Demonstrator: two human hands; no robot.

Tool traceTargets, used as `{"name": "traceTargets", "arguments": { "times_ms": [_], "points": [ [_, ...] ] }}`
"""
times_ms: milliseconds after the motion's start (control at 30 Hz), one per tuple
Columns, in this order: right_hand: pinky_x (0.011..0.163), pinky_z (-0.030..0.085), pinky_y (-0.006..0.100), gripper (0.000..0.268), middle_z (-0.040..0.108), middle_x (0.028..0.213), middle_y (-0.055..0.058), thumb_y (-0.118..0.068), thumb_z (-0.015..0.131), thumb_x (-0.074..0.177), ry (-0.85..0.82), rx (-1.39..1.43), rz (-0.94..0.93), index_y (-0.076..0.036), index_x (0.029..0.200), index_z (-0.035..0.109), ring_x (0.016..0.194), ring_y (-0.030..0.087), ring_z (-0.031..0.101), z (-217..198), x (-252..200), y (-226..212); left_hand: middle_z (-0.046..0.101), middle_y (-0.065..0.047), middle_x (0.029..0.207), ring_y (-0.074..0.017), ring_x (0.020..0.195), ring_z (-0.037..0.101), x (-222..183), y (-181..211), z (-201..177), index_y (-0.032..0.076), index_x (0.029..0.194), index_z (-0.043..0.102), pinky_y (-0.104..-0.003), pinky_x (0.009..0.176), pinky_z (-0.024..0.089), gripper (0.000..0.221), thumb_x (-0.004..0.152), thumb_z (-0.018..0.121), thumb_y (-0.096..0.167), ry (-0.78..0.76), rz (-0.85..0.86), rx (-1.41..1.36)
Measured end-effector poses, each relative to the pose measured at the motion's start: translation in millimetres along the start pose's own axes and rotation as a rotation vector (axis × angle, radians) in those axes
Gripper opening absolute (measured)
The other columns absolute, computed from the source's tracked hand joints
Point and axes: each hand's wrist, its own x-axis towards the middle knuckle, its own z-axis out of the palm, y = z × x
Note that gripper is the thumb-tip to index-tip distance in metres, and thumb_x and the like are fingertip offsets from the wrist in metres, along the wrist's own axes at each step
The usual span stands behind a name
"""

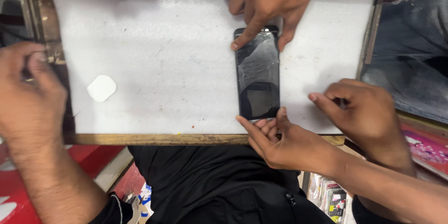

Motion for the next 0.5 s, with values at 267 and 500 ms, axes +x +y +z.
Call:
{"name": "traceTargets", "arguments": {
  "times_ms": [267,500],
  "points": [
    [0.054,0.057,0.016,0.025,0.070,0.113,0.027,0.013,0.081,0.072,0.022,0.014,0.187,0.015,0.093,0.067,0.065,0.010,0.056,3.3,-0.1,-11.1,0.073,-0.011,0.104,-0.0218,0.085,0.071,3.6,-44.4,14.4,0.001,0.115,0.065,-0.034,0.077,0.058,0.012,0.113,0.053,0.000,-0.001,-0.025,0.109],
    [0.050,0.058,0.015,0.022,0.067,0.127,0.032,0.013,0.076,0.067,0.074,0.131,0.269,0.012,0.087,0.066,0.057,0.003,0.051,3.5,-0.6,-4.5,0.073,-0.010,0.106,-0.0215,0.090,0.070,1.7,-43.8,19.0,0.003,0.118,0.069,-0.033,0.078,0.056,0.013,0.109,0.059,0.002,-0.068,-0.049,-0.018]
  ]
}}
